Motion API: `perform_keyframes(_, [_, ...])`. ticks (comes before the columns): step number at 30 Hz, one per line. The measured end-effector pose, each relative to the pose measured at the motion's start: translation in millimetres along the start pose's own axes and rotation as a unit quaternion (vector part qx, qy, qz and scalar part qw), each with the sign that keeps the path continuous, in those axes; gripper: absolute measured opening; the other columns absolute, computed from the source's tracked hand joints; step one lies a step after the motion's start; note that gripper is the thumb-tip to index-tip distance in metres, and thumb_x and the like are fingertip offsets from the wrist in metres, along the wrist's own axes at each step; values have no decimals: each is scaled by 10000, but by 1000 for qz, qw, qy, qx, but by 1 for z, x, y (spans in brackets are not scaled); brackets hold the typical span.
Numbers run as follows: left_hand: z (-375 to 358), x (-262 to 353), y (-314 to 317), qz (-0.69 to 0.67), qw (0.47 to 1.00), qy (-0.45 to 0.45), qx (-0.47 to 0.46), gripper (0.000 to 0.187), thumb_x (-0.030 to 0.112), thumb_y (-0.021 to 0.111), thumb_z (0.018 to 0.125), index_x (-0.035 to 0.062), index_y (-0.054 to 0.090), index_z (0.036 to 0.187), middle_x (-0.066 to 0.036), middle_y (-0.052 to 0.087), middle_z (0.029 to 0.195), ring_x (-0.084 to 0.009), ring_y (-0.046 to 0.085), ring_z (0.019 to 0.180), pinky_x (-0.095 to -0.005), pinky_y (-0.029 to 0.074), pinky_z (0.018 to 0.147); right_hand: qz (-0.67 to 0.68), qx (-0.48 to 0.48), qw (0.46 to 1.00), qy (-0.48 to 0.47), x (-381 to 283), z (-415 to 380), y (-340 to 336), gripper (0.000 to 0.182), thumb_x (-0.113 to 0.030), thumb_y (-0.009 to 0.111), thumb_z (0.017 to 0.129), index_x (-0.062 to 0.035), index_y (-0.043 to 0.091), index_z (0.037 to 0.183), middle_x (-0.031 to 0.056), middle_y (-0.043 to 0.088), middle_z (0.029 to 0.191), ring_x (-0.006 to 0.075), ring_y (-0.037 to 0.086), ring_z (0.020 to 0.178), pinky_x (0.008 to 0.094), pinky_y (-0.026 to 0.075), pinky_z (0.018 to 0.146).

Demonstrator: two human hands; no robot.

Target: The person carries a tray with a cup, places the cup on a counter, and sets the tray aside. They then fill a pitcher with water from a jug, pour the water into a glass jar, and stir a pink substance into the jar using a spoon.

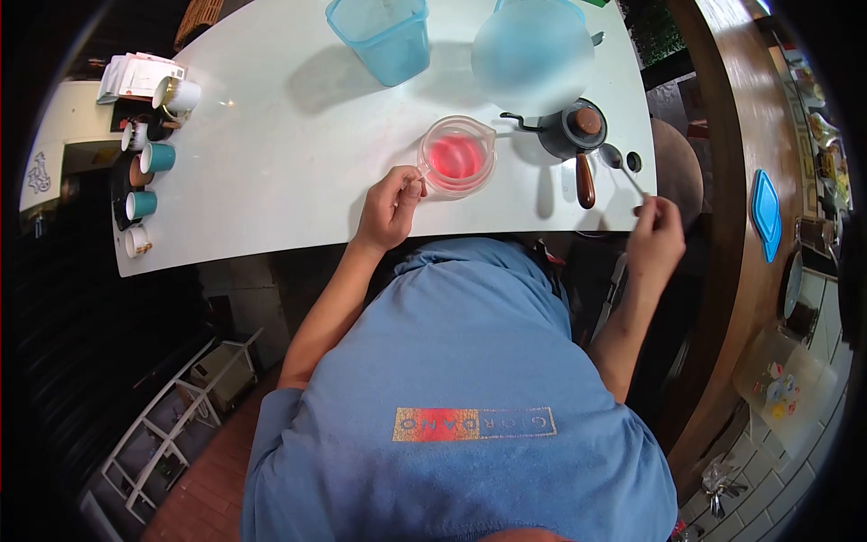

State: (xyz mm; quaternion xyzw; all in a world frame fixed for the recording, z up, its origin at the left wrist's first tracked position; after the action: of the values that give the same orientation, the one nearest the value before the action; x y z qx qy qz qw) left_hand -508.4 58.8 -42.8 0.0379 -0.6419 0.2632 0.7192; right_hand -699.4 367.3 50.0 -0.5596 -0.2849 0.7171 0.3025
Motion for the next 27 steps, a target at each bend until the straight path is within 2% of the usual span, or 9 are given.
perform_keyframes(3, [2,2,0,-18,999,23,33,197,192,500,976,5,532,924,-58,583,717,-97,526,612,-225,420,553,249,135,958,-43,-16,8,-26,181,-138,576,947,23,654,969,32,640,773,58,550,664,186,419,598])
perform_keyframes(4, [3,1,-1,-18,999,23,36,197,192,500,976,5,532,924,-58,583,717,-97,526,612,-225,420,553,250,134,958,-45,-28,9,-29,181,-138,576,947,23,654,969,32,640,773,58,550,664,186,419,598])
perform_keyframes(7, [2,3,-1,-21,998,37,35,195,186,503,974,2,533,921,-65,581,717,-103,522,608,-230,425,555,422,153,889,-94,-63,4,-31,182,-127,543,964,24,639,999,21,598,774,34,469,641,168,364,579])
perform_keyframes(8, [3,4,0,-18,999,40,32,193,181,496,974,-1,532,922,-69,580,720,-111,526,608,-234,428,558,401,147,899,-101,-77,1,-22,181,-125,531,969,20,633,1004,19,578,775,45,483,653,180,373,579])
perform_keyframes(12, [3,11,-1,-13,999,47,20,184,154,464,972,-13,534,937,-83,582,742,-143,547,629,-255,446,586,374,-96,911,-146,-121,-29,40,144,-112,558,949,1,647,964,34,624,798,90,524,662,220,419,595])
perform_keyframes(14, [2,12,-1,-14,999,47,6,223,162,416,980,-33,522,1006,-97,586,774,-154,552,670,-273,461,634,273,-116,922,-250,-143,-40,57,90,-50,609,886,-25,658,957,68,643,806,154,559,662,258,440,616])
perform_keyframes(17, [1,9,-1,-10,999,49,-10,276,164,366,986,-54,507,1081,-113,589,809,-168,558,716,-294,476,686,193,-116,898,-379,-155,-50,80,193,-9,649,796,-53,657,983,66,638,813,250,561,716,343,441,668])
perform_keyframes(21, [2,11,-1,-23,998,63,18,185,130,443,963,-25,535,1005,-109,578,759,-215,562,668,-305,466,643,131,-124,895,-408,-154,-52,99,193,-61,654,803,-76,663,995,48,619,796,242,531,704,349,423,673])
perform_keyframes(27, [2,17,0,10,996,87,-19,224,115,408,956,-55,529,1038,-125,583,801,-190,564,708,-298,465,671,104,-138,889,-425,-158,-52,107,181,-73,640,812,-71,674,990,50,637,823,240,535,708,348,429,678])
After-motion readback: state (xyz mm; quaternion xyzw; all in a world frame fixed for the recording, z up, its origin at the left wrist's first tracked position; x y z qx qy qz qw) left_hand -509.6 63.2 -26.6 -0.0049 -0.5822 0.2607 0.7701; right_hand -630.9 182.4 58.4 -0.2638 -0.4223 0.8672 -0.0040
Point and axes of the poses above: each hand's wrist, its own z-axis towards the middle knuckle, its own y-axis out of the palm, x = y × z, the point moved 6 cm from there along z, towards the middle knuckle
